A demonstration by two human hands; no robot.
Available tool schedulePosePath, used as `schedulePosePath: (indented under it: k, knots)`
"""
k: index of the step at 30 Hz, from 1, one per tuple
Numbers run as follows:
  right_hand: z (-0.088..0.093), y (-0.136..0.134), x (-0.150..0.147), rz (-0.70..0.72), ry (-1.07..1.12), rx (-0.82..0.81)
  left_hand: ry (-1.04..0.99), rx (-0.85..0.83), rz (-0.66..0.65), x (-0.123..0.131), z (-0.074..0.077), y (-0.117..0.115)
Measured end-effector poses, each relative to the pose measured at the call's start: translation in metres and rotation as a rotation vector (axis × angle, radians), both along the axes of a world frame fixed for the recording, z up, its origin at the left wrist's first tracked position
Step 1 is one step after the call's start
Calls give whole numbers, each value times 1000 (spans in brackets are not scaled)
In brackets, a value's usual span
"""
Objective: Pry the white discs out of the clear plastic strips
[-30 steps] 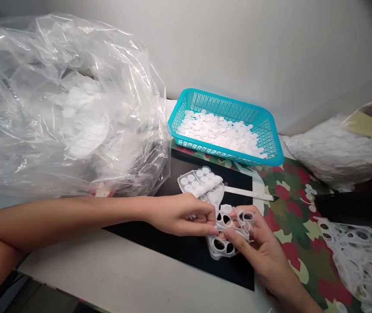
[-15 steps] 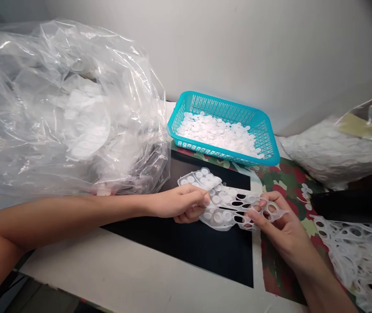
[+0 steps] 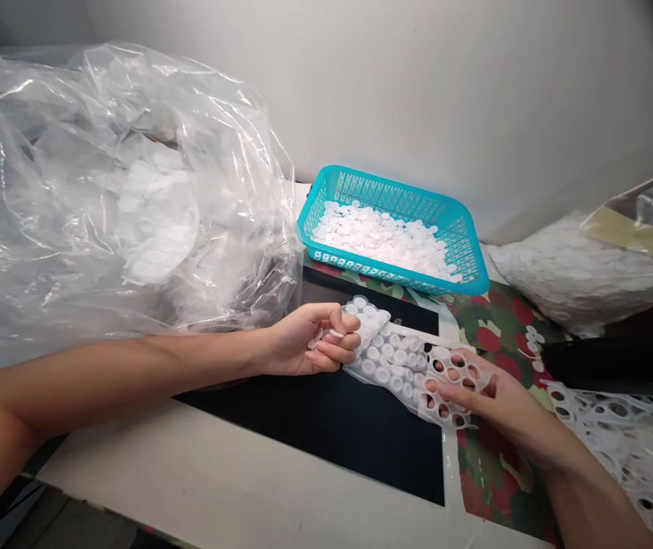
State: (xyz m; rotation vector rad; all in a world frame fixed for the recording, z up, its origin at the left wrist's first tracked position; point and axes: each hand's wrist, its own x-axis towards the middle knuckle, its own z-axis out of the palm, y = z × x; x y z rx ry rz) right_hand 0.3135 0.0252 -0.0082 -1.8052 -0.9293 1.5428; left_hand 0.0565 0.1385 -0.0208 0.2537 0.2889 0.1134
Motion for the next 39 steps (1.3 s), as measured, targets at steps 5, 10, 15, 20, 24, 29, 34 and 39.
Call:
schedulePosePath:
  k: [5,10,15,20,24,29,34,39]
  knots:
    - [7,0,1,94,-35,26,36,42,27,3,-5,-2]
    - [10,-3,0,224,-57,-9,51,11,29,4,-3,-2]
    - [8,-6,0,278,-57,-14,56,-5,-54,1,-7,-1]
    - [6,-5,-2,241,-70,20,56,101,-31,1,-4,4]
    - [5,-6,-5,247,-93,44,141,443,-14,-4,34,5]
    - [0,-8,-2,282,-128,94,212,921,46,-22,93,-10]
    - [-5,-7,5,343,-105,95,377,1026,-112,-52,94,-27]
    - [-8,-7,7,343,-61,127,798,1866,-168,-85,52,-44]
